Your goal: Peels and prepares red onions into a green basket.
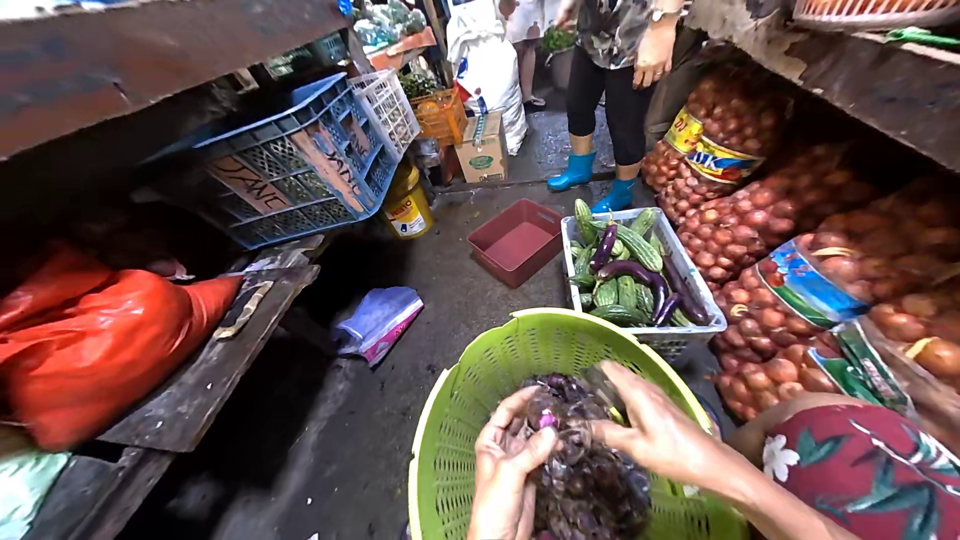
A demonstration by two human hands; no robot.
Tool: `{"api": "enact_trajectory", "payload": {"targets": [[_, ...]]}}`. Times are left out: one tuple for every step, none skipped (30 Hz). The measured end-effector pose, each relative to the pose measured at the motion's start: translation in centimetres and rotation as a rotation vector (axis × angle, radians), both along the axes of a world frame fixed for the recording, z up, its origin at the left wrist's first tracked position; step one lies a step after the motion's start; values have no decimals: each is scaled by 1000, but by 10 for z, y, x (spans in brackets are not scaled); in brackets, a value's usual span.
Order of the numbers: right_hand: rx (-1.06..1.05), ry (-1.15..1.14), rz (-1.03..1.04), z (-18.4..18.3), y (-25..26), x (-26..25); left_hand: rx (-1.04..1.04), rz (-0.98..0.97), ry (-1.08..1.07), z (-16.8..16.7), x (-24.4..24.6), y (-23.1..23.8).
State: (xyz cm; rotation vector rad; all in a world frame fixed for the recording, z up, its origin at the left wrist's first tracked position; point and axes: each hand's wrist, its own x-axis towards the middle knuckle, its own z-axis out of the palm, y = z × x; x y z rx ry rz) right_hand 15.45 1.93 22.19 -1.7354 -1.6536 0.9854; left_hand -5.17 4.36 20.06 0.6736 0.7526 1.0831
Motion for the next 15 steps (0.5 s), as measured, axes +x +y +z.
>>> {"api": "enact_trajectory", "payload": {"targets": [[-32, -14, 68, 3, -1, 2, -11, 7, 13, 1, 1, 0], [-31, -28, 98, 4, -3, 2, -29, 16, 14, 0, 2, 0], [14, -47, 88, 1, -5, 1, -51, 28, 8, 0, 3, 1], [108, -64, 56, -5, -8, -3, -73, 45, 9, 0, 4, 1], [205, -72, 35, -11, -9, -6, -89, 61, 21, 0, 5, 2], [278, -73, 33, -16, -10, -8, -99, 76, 45, 0, 6, 3], [297, -72, 54, -18, -11, -10, -108, 87, 70, 0, 7, 3], [240, -72, 111, -15, -12, -10, -112, 95, 92, 0, 8, 3], [161, -70, 173, -11, -12, -9, -118, 100, 103, 0, 8, 3], [121, -53, 202, -9, -11, -10, -123, 103, 103, 0, 9, 3], [117, -25, 204, -10, -11, -11, -128, 105, 96, 0, 10, 3], [140, -1, 194, -11, -12, -13, -132, 106, 90, 0, 10, 3], [188, 0, 180, -13, -13, -16, -131, 106, 86, 0, 10, 3], [246, -16, 165, -15, -13, -19, -128, 107, 85, 1, 10, 3], [302, -37, 143, -18, -14, -22, -125, 104, 87, 1, 10, 2]]}}
